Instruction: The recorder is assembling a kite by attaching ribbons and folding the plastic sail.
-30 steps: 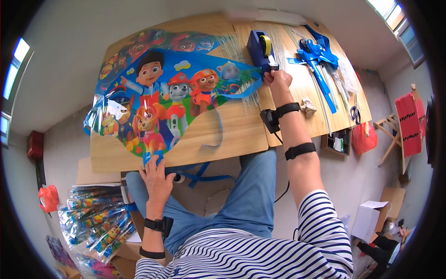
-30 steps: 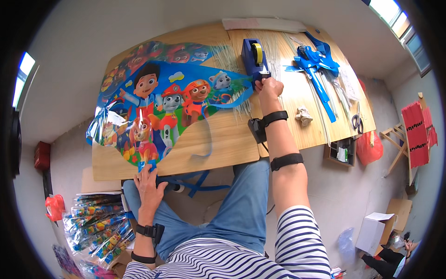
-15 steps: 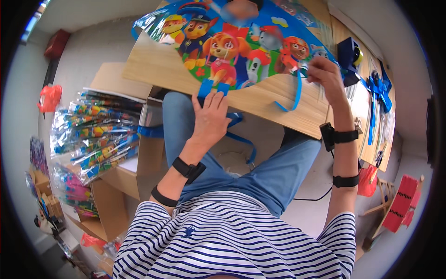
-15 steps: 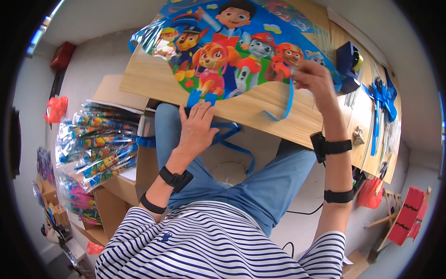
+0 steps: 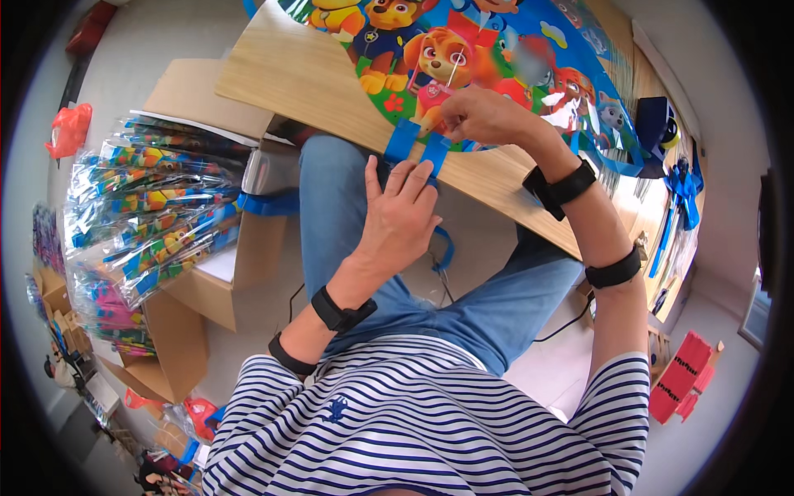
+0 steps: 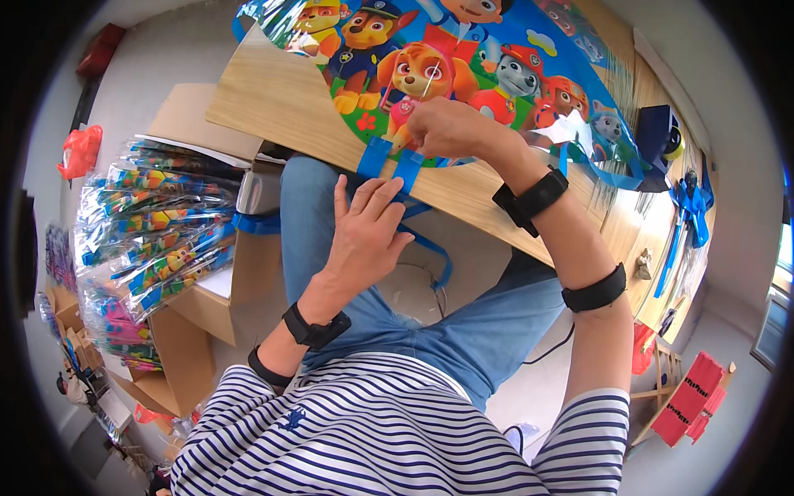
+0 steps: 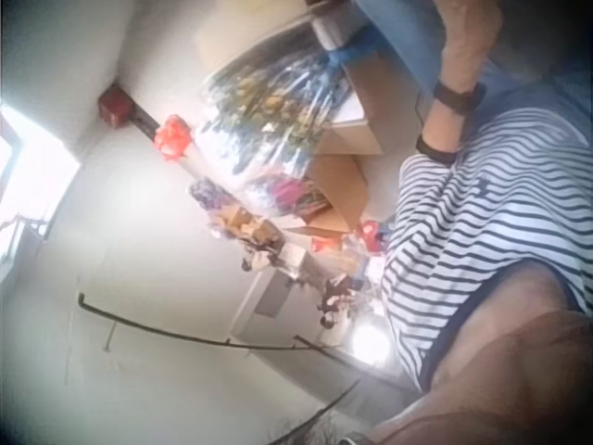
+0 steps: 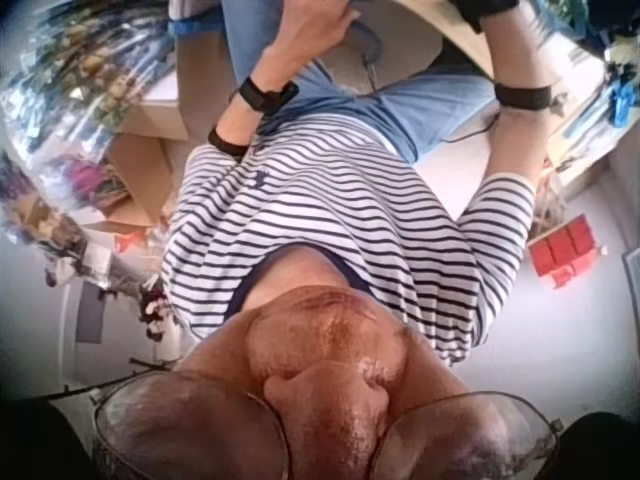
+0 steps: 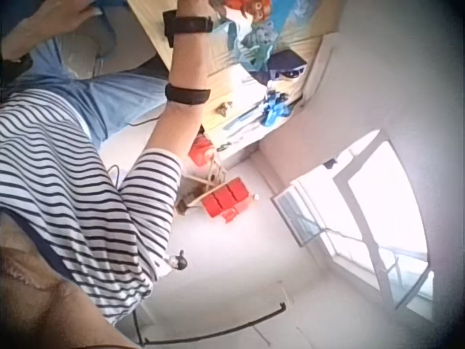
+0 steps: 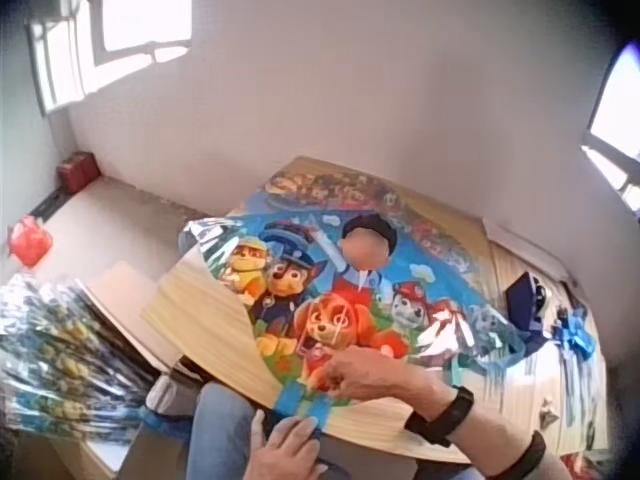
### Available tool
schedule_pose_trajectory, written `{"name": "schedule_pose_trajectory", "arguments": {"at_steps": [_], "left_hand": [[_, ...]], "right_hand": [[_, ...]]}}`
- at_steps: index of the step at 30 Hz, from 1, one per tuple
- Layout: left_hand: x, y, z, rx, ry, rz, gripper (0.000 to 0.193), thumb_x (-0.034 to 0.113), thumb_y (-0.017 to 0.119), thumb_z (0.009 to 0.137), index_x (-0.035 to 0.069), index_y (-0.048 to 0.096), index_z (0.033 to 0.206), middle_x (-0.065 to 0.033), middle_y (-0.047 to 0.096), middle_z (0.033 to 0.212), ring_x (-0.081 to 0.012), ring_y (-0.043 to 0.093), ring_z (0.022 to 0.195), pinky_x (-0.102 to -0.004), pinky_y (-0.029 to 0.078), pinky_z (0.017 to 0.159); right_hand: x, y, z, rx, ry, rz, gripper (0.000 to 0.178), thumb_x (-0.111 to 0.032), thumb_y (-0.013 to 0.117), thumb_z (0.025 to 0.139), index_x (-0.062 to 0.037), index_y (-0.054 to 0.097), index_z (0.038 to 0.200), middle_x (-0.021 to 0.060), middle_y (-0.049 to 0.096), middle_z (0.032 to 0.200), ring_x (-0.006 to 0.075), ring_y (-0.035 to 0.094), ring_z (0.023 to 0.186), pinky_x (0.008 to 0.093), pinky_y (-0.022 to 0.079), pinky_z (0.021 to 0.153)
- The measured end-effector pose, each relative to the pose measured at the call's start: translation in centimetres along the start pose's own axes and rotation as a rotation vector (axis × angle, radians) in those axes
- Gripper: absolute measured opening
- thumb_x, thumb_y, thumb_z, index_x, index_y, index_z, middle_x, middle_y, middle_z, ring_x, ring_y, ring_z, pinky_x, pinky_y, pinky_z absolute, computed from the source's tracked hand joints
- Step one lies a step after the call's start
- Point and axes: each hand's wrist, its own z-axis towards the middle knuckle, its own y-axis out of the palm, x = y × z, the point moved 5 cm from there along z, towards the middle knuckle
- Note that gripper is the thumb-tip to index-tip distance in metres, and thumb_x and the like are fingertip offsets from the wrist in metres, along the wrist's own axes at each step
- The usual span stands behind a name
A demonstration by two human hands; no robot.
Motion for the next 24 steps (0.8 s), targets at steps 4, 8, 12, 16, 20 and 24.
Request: {"name": "schedule_pose_trajectory", "arguments": {"at_steps": [4, 8, 12, 16, 20, 24], "left_hand": [[0.0, 0.2, 1.1, 0.021, 0.020, -0.022, 0.035, 0.014, 0.087, 0.068, 0.005, 0.064, 0.092, -0.0105, 0.058, 0.141, -0.0316, 0.052, 0.131, -0.0709, 0.025, 0.115], [0.0, 0.4, 1.8, 0.020, 0.046, -0.018, 0.037, 0.017, 0.087, 0.067, 0.004, 0.065, 0.094, -0.0106, 0.058, 0.140, -0.0326, 0.052, 0.131, -0.0700, 0.025, 0.115], [0.0, 0.6, 2.3, 0.014, 0.055, -0.012, 0.038, 0.018, 0.087, 0.068, 0.003, 0.067, 0.096, -0.0113, 0.058, 0.141, -0.0336, 0.052, 0.131, -0.0699, 0.025, 0.116], [0.0, 0.9, 2.4, 0.000, 0.059, -0.012, 0.038, 0.019, 0.087, 0.069, 0.003, 0.067, 0.098, -0.0125, 0.057, 0.142, -0.0347, 0.051, 0.132, -0.0703, 0.025, 0.116], [0.0, 1.1, 2.6, -0.018, 0.065, -0.003, 0.039, 0.019, 0.086, 0.069, 0.002, 0.067, 0.098, -0.0130, 0.056, 0.143, -0.0352, 0.049, 0.133, -0.0710, 0.025, 0.115], [-0.1, 1.4, 2.9, -0.021, 0.065, -0.003, 0.038, 0.019, 0.086, 0.069, 0.002, 0.067, 0.097, -0.0128, 0.055, 0.143, -0.0354, 0.049, 0.133, -0.0716, 0.024, 0.115]], "right_hand": [[0.4, 0.7, 0.6, -0.094, 0.085, -0.055, 0.012, -0.008, 0.076, 0.076, -0.0010, 0.070, 0.085, 0.0141, 0.069, 0.080, 0.0315, 0.067, 0.078, 0.0434, 0.051, 0.067], [0.3, 0.9, 0.9, -0.084, 0.085, -0.122, 0.013, -0.006, 0.075, 0.076, -0.0014, 0.071, 0.087, 0.0130, 0.068, 0.080, 0.0317, 0.068, 0.079, 0.0433, 0.050, 0.067], [-0.1, 1.1, 1.3, -0.113, 0.061, -0.176, 0.016, -0.005, 0.073, 0.075, -0.0033, 0.073, 0.091, 0.0115, 0.069, 0.080, 0.0318, 0.068, 0.080, 0.0439, 0.050, 0.068], [-0.2, 1.2, 1.2, -0.111, 0.050, -0.182, 0.019, -0.004, 0.072, 0.075, -0.0045, 0.074, 0.093, 0.0105, 0.069, 0.080, 0.0313, 0.068, 0.081, 0.0438, 0.051, 0.068], [-0.3, 1.2, 1.3, -0.094, 0.020, -0.212, 0.018, -0.004, 0.071, 0.075, -0.0049, 0.075, 0.092, 0.0111, 0.070, 0.080, 0.0317, 0.069, 0.081, 0.0441, 0.051, 0.068], [-0.1, 1.4, 1.6, -0.103, 0.038, -0.270, 0.015, -0.004, 0.071, 0.075, -0.0056, 0.075, 0.089, 0.0109, 0.071, 0.080, 0.0322, 0.069, 0.082, 0.0444, 0.051, 0.068]]}}
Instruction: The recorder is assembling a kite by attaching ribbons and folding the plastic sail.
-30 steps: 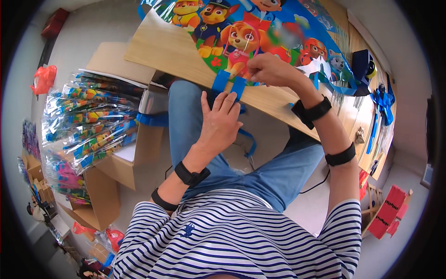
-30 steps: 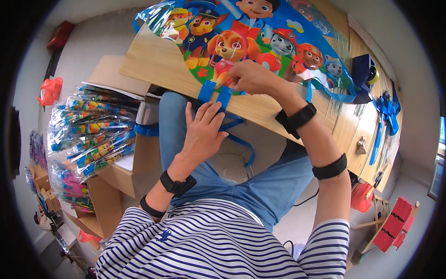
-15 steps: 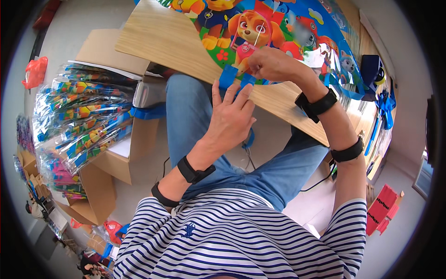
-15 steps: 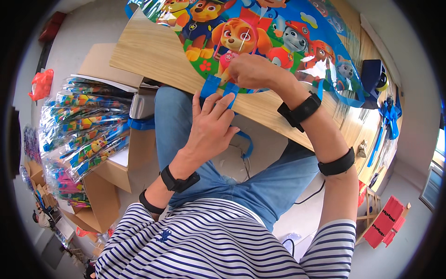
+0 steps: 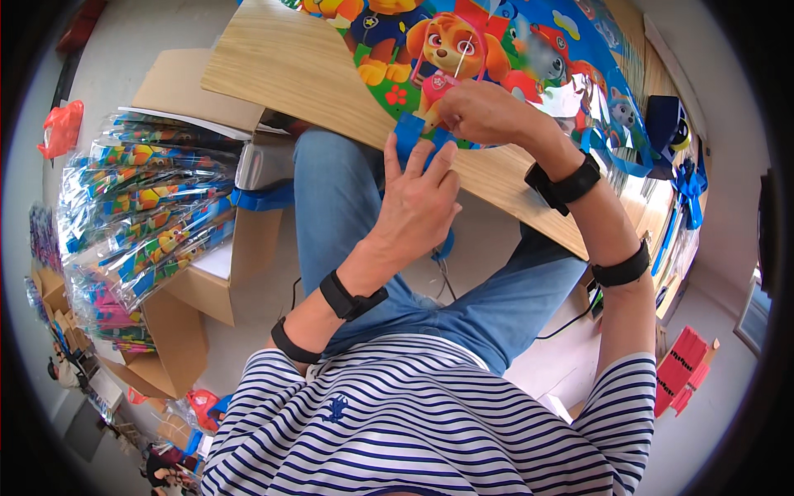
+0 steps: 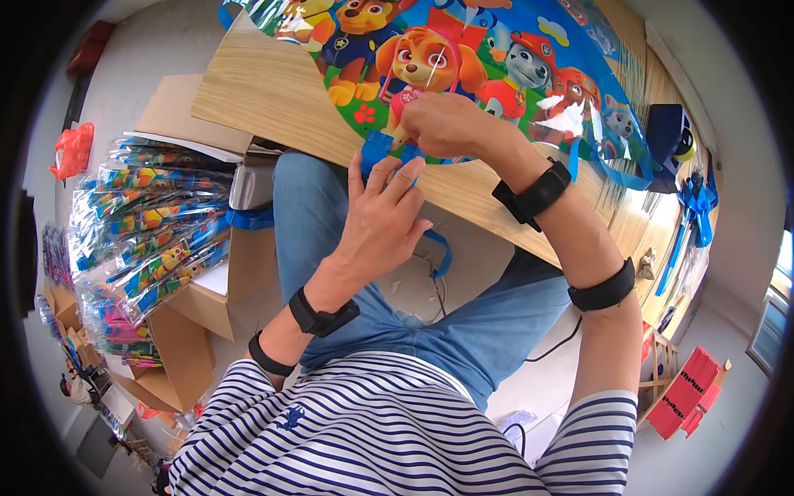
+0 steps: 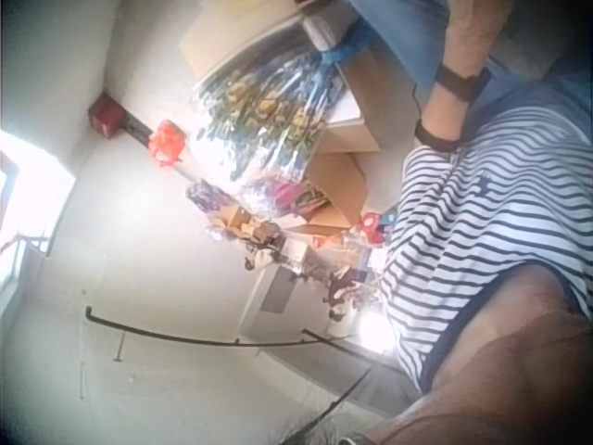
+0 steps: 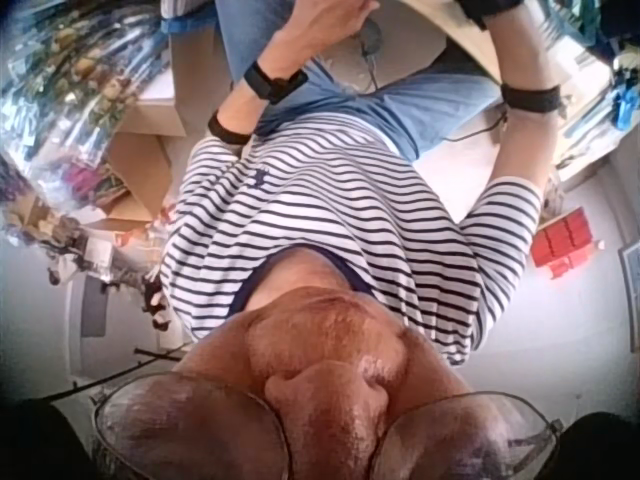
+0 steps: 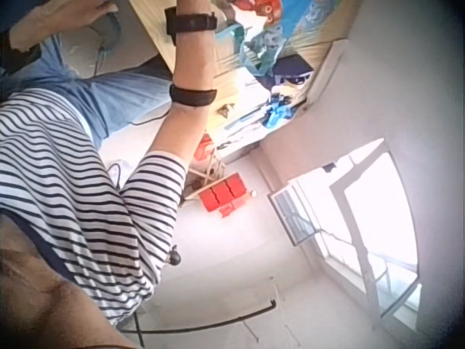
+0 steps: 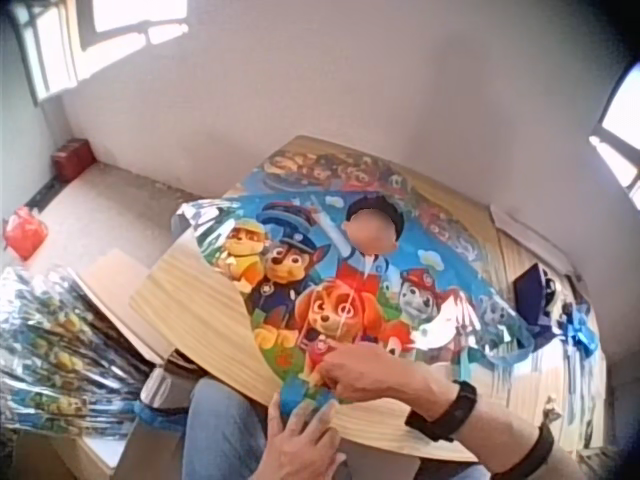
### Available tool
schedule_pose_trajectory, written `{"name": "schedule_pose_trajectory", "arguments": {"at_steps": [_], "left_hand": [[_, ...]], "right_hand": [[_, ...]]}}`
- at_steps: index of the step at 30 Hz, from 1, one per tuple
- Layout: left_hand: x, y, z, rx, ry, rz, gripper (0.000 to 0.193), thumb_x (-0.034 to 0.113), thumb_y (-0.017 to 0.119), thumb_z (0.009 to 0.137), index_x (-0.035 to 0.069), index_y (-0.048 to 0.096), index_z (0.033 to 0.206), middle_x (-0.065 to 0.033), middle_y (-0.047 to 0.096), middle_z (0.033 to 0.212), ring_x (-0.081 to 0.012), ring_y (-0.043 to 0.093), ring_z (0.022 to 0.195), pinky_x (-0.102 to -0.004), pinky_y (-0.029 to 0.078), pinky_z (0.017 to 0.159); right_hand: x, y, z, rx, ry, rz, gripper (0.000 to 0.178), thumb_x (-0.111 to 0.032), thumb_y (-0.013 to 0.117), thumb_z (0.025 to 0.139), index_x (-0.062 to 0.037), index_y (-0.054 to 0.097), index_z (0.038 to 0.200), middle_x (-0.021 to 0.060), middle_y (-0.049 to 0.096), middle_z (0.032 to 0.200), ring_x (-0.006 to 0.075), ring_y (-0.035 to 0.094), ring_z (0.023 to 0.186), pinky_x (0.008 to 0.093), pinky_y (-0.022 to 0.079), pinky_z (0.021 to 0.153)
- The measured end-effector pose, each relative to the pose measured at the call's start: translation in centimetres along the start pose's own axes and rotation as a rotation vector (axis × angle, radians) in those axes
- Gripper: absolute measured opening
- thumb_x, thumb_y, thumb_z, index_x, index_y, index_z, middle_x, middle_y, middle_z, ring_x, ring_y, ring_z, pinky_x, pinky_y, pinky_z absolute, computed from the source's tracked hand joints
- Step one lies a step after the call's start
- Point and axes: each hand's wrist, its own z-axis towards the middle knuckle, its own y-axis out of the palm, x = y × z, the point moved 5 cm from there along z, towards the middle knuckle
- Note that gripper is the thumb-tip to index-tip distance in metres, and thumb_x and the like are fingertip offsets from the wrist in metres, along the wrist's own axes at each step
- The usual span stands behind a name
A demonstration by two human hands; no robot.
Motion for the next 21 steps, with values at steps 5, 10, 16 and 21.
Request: {"name": "schedule_pose_trajectory", "arguments": {"at_steps": [5, 10, 16, 21], "left_hand": [[-0.4, 0.2, 0.3, -0.005, -0.005, 0.020, 0.037, 0.019, 0.086, 0.070, 0.003, 0.066, 0.096, -0.0124, 0.055, 0.142, -0.0350, 0.049, 0.132, -0.0726, 0.023, 0.115], [-0.4, 0.2, 0.3, -0.014, -0.007, 0.046, 0.036, 0.020, 0.086, 0.070, 0.003, 0.067, 0.095, -0.0124, 0.055, 0.141, -0.0343, 0.049, 0.131, -0.0736, 0.022, 0.116], [-0.2, 0.4, 0.7, 0.003, 0.024, 0.073, 0.036, 0.020, 0.086, 0.070, 0.003, 0.067, 0.095, -0.0130, 0.057, 0.136, -0.0324, 0.051, 0.130, -0.0737, 0.021, 0.116], [-0.1, 0.5, 0.8, -0.004, 0.034, 0.107, 0.037, 0.021, 0.086, 0.069, 0.003, 0.068, 0.095, -0.0132, 0.058, 0.135, -0.0309, 0.052, 0.128, -0.0724, 0.021, 0.117]], "right_hand": [[0.0, 0.1, 0.2, 0.059, -0.018, -0.006, 0.011, -0.005, 0.071, 0.076, -0.0064, 0.075, 0.086, 0.0099, 0.072, 0.080, 0.0317, 0.069, 0.083, 0.0445, 0.052, 0.068], [-0.3, 0.0, 0.3, 0.048, 0.012, 0.014, 0.018, -0.006, 0.072, 0.076, -0.0089, 0.079, 0.092, 0.0100, 0.072, 0.080, 0.0314, 0.070, 0.083, 0.0441, 0.053, 0.069], [0.2, -0.7, 0.0, 0.077, 0.117, -0.074, 0.022, -0.016, 0.078, 0.072, -0.0067, 0.081, 0.092, 0.0130, 0.072, 0.077, 0.0338, 0.071, 0.082, 0.0454, 0.055, 0.070], [1.4, -1.9, -0.3, 0.251, 0.200, -0.016, 0.023, -0.021, 0.081, 0.071, -0.0028, 0.074, 0.083, 0.0157, 0.071, 0.077, 0.0338, 0.071, 0.081, 0.0446, 0.055, 0.070]]}}
